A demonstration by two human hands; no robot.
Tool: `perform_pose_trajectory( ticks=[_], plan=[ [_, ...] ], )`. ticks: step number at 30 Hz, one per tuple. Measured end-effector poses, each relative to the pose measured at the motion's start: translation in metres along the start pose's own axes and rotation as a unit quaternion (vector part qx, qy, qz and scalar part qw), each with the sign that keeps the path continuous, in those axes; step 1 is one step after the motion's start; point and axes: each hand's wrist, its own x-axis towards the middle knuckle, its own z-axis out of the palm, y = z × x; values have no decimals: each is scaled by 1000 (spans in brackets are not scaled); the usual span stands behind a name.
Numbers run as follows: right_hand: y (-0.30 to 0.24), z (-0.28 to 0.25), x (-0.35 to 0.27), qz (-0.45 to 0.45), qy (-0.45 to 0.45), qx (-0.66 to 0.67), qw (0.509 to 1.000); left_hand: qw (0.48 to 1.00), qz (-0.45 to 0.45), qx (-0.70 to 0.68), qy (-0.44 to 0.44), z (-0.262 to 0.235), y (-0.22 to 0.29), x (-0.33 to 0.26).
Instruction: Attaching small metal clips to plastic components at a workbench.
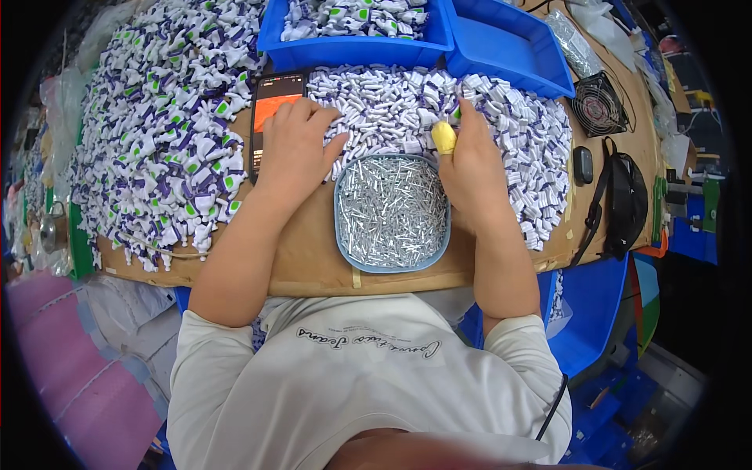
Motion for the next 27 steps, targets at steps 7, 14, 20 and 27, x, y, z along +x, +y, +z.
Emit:
perform_pose_trajectory(
  ticks=[7, 14, 20, 27],
  plan=[
    [4, 2, -1, -36, -2, 15, 999, 999, 13, -36, -1, 1, 2, 2],
    [5, 4, -2, -28, 1, 10, 1000, 951, -57, -304, -9, -15, 25, -2],
    [-9, -6, -4, -50, 27, 101, 993, 822, -87, -560, -54, -9, 40, -15],
    [-16, 6, -17, -337, -55, 354, 871, 498, -249, -809, -189, -22, 39, -12]
  ],
)
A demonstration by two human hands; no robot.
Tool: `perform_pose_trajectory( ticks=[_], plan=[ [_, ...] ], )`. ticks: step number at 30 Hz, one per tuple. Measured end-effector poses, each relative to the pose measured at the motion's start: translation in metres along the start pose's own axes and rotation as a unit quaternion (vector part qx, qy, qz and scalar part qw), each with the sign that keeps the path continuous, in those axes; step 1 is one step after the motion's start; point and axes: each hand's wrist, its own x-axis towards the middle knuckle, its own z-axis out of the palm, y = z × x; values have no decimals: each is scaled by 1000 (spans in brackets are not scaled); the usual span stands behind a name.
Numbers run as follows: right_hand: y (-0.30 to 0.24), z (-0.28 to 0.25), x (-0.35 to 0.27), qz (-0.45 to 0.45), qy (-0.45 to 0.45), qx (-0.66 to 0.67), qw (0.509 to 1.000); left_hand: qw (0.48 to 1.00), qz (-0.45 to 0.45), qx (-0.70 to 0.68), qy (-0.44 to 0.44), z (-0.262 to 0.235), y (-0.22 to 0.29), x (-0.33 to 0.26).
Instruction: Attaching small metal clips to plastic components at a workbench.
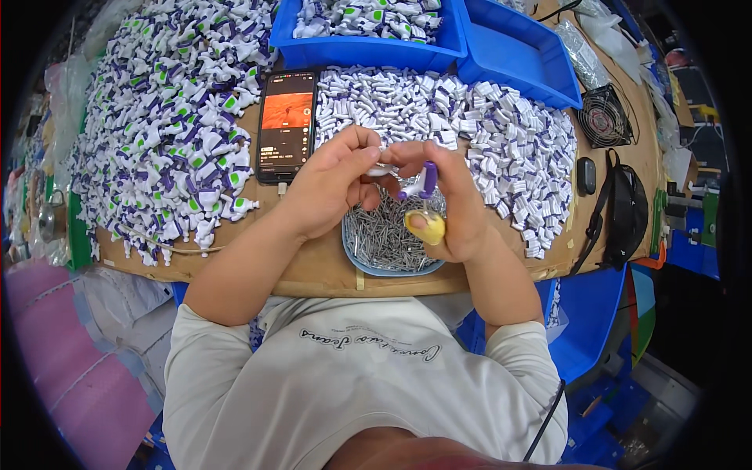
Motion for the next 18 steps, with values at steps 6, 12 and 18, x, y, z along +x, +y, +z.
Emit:
perform_pose_trajectory(
  ticks=[6, 12, 18],
  plan=[
    [-11, 5, 5, 177, 32, -35, 983, 982, 88, 147, 76, -1, -3, 0],
    [-11, 9, 9, 185, 20, -36, 982, 974, 147, 164, 44, 0, -10, 2],
    [-13, 10, 9, 197, 34, -14, 980, 970, 158, 182, 41, 1, -12, 1]
  ],
)
